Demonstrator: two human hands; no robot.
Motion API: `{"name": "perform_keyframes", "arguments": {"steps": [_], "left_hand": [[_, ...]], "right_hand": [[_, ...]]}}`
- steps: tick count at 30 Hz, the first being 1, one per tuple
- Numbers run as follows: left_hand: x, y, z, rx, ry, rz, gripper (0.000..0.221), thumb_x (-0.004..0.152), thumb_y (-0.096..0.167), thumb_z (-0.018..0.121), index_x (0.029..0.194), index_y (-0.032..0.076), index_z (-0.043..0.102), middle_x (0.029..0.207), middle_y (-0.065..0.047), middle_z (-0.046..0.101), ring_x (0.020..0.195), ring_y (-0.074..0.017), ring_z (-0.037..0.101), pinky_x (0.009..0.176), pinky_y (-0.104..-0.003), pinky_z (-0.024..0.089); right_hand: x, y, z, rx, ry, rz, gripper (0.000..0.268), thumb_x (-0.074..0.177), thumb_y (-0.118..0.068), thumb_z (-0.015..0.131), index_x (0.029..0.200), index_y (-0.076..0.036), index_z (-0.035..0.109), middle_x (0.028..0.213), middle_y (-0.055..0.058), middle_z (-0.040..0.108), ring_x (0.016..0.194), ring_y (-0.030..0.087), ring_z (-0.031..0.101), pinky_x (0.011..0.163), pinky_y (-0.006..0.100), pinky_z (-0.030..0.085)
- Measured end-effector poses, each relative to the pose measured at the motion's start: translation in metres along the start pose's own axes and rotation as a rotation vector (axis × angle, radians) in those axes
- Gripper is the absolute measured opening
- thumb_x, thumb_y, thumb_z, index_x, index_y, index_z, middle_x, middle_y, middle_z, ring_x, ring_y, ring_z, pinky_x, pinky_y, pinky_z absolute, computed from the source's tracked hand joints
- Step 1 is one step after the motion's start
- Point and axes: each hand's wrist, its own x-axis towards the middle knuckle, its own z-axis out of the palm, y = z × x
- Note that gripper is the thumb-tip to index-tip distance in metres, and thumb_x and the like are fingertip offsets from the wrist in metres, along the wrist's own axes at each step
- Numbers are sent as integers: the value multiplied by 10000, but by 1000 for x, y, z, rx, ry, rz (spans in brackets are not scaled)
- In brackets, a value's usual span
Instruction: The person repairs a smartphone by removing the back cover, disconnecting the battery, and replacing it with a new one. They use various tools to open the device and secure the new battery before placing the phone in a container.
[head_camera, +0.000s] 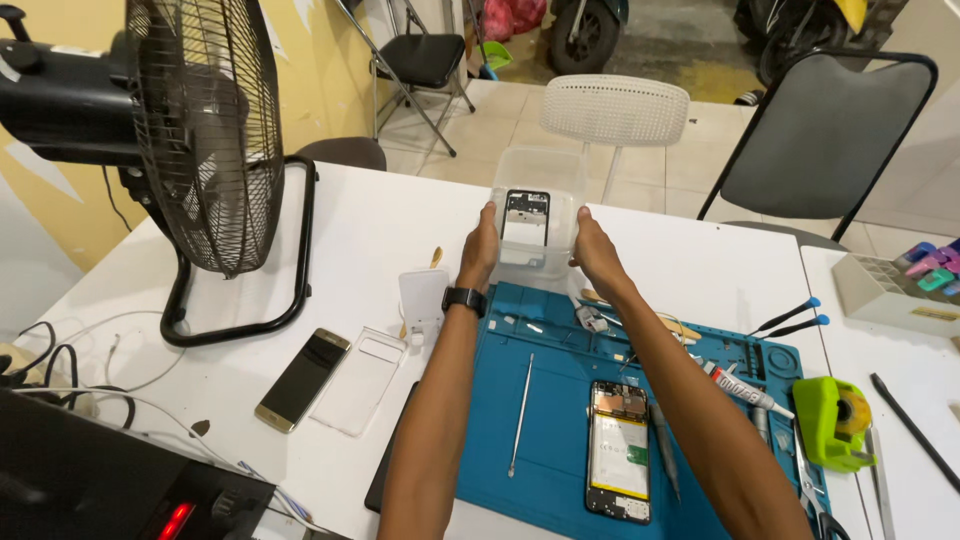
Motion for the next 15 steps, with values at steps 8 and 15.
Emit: {"name": "perform_keyframes", "arguments": {"steps": [8,15], "left_hand": [[-1,-15,4,152,3,-52,1048,910,812,276,1596,29,390,1635,-241,375,1533,-405,307,1254,-526,224],[-20,-10,5,266,99,20,984,811,731,175,1535,146,495,1585,-129,496,1474,-348,432,1193,-447,329]], "right_hand": [[39,52,2,-69,-1,56,857,1079,-634,218,1508,65,467,1101,257,690,943,360,735,867,503,554],[-14,18,-10,-70,-123,117,845,984,-636,154,1464,-5,448,1292,245,619,1056,342,658,907,446,527]]}}
